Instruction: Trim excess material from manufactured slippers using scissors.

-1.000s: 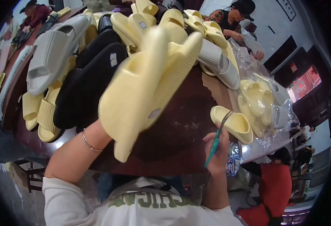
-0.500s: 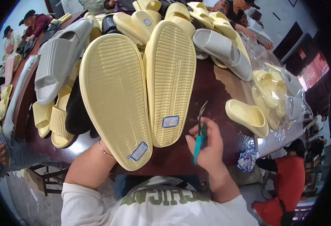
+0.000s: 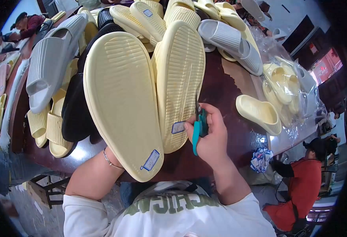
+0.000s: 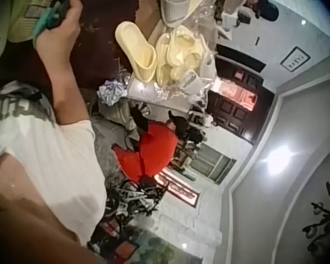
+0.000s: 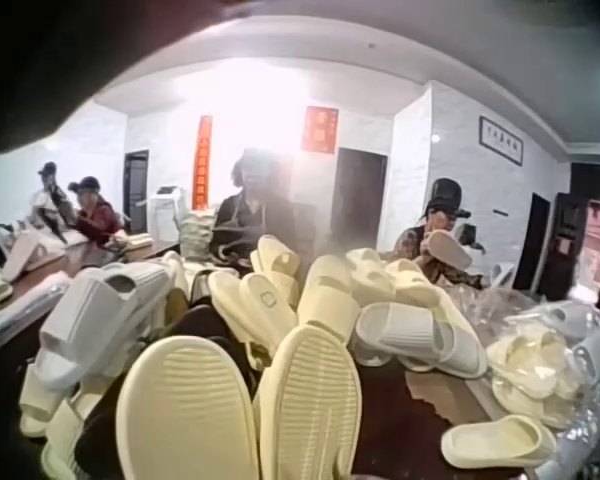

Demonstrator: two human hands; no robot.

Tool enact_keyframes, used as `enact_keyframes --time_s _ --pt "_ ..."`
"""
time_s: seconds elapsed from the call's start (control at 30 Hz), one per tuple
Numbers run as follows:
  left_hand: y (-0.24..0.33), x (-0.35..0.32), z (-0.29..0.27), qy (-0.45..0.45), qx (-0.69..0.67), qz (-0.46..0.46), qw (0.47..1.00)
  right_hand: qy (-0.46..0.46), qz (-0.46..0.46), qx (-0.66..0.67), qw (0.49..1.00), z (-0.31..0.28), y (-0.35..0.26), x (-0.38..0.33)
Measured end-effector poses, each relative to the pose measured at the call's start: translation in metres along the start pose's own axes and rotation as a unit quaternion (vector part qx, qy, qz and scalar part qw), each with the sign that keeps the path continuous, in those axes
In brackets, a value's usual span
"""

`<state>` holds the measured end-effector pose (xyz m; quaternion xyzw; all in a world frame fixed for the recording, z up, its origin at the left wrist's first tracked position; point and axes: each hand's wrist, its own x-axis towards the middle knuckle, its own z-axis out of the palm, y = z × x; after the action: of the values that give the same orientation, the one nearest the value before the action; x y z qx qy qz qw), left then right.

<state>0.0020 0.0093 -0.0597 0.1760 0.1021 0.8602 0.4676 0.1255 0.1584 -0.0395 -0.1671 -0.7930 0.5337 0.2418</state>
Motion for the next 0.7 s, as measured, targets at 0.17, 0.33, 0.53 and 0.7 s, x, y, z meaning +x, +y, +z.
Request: enact_keyframes --time_s 0.17,0.33,0.53,0.7 --pt "0.006 -0.005 -0.003 -0.017 -0.008 -0.022 1.0 -0.007 -0.016 0.023 1.0 0.0 0.0 -0.004" --pt "0.014 -0.005 -0.008 -0.033 -0.015 -0.045 0.998 -0.091 -0.027 0.088 0.992 0.009 -0.011 -0.028" --pt "0.018 -0.003 -0.008 -0.036 -0.018 -0.061 0.997 -0.263 0.071 0.287 0.918 0.01 -0.039 -0.034" --pt "0.016 -0.003 -0.009 -0.053 -0.025 -0.089 0.994 -0.188 -0.027 0.133 0.973 0.032 -0.03 -0.022"
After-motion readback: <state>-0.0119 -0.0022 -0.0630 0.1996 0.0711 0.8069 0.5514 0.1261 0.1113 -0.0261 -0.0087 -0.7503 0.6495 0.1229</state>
